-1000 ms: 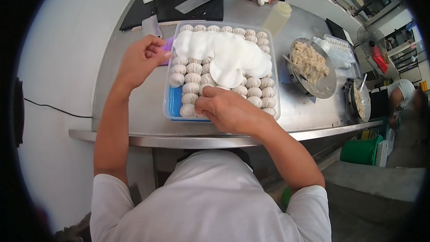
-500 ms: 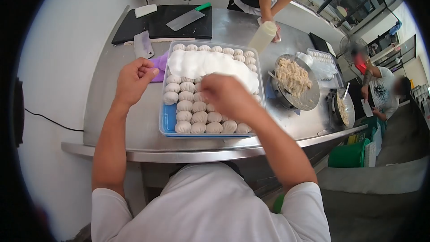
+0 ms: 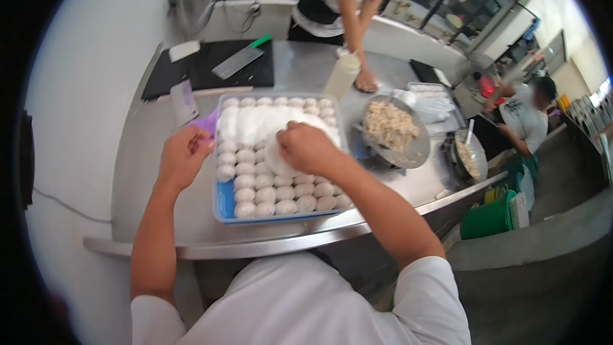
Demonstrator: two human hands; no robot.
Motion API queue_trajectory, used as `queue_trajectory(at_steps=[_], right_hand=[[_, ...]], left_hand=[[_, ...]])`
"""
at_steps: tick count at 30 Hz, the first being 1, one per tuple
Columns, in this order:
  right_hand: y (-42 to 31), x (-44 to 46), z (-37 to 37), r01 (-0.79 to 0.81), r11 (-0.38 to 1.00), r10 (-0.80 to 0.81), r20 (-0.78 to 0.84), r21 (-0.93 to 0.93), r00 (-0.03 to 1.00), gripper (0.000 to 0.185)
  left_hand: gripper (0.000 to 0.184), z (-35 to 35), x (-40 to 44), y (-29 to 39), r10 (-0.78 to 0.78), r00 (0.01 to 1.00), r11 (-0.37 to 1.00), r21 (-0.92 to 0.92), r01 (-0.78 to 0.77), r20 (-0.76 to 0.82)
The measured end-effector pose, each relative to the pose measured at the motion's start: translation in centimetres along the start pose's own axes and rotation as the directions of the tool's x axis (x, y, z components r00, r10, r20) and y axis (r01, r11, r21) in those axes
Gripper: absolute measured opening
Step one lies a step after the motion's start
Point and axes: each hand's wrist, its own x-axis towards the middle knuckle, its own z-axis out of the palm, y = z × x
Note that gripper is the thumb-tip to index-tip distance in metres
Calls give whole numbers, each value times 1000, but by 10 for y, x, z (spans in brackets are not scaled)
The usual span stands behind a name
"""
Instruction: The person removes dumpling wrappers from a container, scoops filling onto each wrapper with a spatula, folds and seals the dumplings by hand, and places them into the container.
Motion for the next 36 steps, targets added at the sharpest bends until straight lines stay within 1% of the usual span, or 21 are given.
queue_trajectory(at_steps=[1,3,4,6,9,11,13,15,17,20,21,23,24,26,27,29,30,32,33,35,36], right_hand=[[-3,0,1,-10,1000,9,-25,-11,1000,16],[-7,0,-3,-21,1000,21,1,-10,1000,14],[-12,0,-13,-23,1000,22,73,13,997,13],[-9,2,-7,-28,1000,28,37,9,999,12],[-10,-1,-5,-37,999,37,3,4,999,11],[-13,-2,-11,-21,999,18,75,31,997,10],[-10,1,-6,-13,1000,12,64,17,998,11],[-9,1,-4,0,1000,0,55,10,998,13],[-12,2,0,-72,997,72,-19,-9,997,17],[-5,4,3,-51,995,56,-56,90,997,20],[-3,4,1,7,987,10,-103,161,995,16],[12,5,3,144,969,-117,-141,201,983,11],[13,8,1,153,966,-126,-136,211,983,11],[12,10,-3,58,975,-41,-83,216,996,5],[11,11,-3,60,974,-44,-79,218,996,5],[10,12,-5,-7,980,25,-87,200,996,9],[7,12,-7,-7,980,24,-85,200,996,9],[2,15,-13,-149,977,153,-19,155,988,17],[1,17,-15,-146,977,151,-19,155,988,17],[5,19,-21,-300,913,307,19,276,951,23],[11,20,-24,-301,913,307,19,276,951,23]], left_hand=[[17,1,0,1,34,999,999,-19,-34,5],[15,1,-1,5,-21,1000,997,-69,21,-1],[15,2,0,7,1,1000,997,-81,-1,0],[13,2,-1,9,-44,999,997,-69,45,14],[13,4,-2,9,-29,999,996,-80,32,29],[13,3,-2,11,-22,999,997,-69,24,30],[13,3,-2,11,-19,999,998,-54,21,33],[14,3,-3,10,-28,999,996,-85,31,34],[15,3,-4,10,-18,999,996,-86,20,26],[16,1,-5,5,-11,1000,998,-62,12,14],[17,1,-4,4,13,1000,999,-54,-11,23],[17,2,-4,5,-6,1000,998,-64,7,22],[17,2,-4,6,-10,1000,997,-71,12,26],[17,1,-4,6,-21,999,997,-76,23,29],[17,1,-4,7,-21,999,997,-76,24,41],[17,1,-3,7,-21,998,997,-79,25,51],[17,1,-3,7,-15,998,997,-75,20,56],[17,1,-3,6,-10,998,997,-70,14,57],[18,1,-4,6,6,999,998,-70,-2,52],[18,1,-4,6,20,999,997,-70,-17,47],[18,1,-4,6,24,999,998,-61,-21,45]])
